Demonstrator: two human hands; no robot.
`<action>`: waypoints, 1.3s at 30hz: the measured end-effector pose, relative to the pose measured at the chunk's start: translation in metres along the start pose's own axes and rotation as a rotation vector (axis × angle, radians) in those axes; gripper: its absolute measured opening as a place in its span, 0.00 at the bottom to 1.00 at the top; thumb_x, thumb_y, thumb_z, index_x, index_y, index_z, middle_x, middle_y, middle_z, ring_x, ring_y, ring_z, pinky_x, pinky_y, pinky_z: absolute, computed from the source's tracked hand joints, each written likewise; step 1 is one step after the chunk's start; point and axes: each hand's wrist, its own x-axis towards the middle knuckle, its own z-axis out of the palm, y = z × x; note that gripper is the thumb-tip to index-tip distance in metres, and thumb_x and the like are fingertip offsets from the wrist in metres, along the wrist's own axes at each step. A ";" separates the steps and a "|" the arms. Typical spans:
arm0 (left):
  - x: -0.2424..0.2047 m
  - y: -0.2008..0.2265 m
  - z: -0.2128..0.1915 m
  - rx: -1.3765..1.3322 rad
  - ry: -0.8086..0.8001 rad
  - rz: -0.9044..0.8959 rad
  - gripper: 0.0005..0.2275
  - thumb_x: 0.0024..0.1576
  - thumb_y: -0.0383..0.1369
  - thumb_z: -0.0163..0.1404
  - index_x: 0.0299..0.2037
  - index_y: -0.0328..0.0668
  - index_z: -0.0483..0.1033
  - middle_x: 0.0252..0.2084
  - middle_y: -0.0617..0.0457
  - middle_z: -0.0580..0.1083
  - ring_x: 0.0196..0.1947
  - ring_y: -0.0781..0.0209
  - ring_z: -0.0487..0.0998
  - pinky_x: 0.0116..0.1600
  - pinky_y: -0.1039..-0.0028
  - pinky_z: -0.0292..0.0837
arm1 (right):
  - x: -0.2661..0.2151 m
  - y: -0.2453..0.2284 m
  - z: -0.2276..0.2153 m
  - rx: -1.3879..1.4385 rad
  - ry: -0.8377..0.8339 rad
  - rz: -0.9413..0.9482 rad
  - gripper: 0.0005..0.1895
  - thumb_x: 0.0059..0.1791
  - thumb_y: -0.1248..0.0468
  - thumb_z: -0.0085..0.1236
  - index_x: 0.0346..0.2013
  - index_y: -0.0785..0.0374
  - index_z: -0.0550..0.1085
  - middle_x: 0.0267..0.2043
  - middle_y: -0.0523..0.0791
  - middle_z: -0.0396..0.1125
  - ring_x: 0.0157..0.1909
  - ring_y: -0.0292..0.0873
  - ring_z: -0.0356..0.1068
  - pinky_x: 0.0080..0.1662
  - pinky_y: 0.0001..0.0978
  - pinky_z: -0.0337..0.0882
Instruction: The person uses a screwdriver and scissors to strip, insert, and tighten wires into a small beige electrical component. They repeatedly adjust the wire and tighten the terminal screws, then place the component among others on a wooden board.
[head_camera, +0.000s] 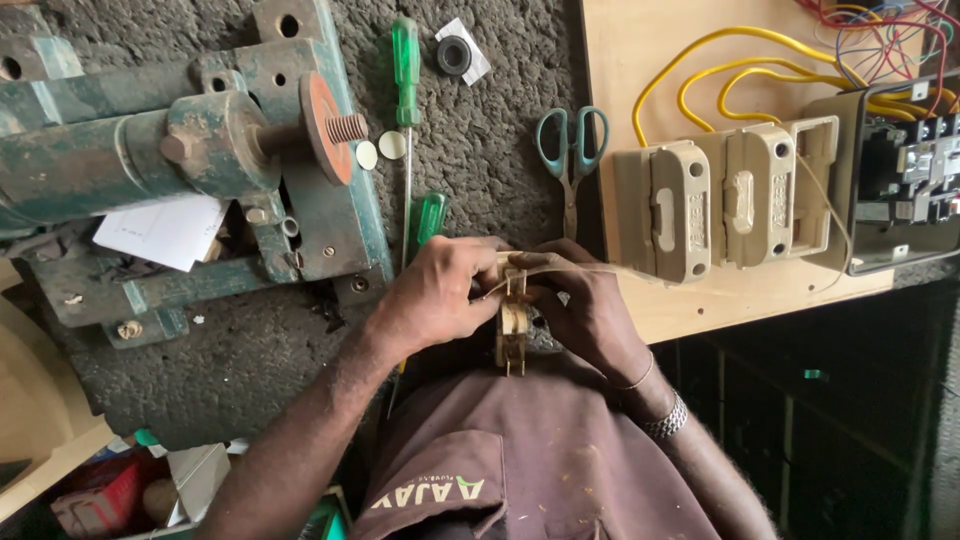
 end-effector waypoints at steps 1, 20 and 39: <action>-0.001 0.000 0.001 0.011 0.001 -0.020 0.10 0.49 0.23 0.61 0.25 0.32 0.70 0.26 0.49 0.75 0.24 0.61 0.79 0.28 0.70 0.74 | 0.001 -0.001 0.000 -0.019 0.000 0.035 0.17 0.44 0.75 0.62 0.48 0.65 0.77 0.48 0.49 0.73 0.48 0.50 0.77 0.47 0.36 0.78; 0.020 -0.006 0.010 0.406 0.397 -0.151 0.29 0.49 0.35 0.65 0.57 0.28 0.67 0.42 0.34 0.76 0.30 0.52 0.81 0.25 0.71 0.78 | 0.004 -0.032 -0.020 0.050 -0.142 0.305 0.22 0.49 0.71 0.53 0.58 0.58 0.75 0.50 0.46 0.73 0.43 0.43 0.78 0.43 0.32 0.78; 0.021 -0.016 0.008 0.584 0.254 -0.320 0.24 0.51 0.14 0.47 0.61 0.21 0.62 0.50 0.22 0.66 0.40 0.36 0.76 0.42 0.53 0.76 | -0.026 -0.060 -0.047 -0.048 0.048 0.218 0.20 0.49 0.68 0.57 0.57 0.63 0.74 0.44 0.47 0.74 0.39 0.40 0.77 0.39 0.31 0.76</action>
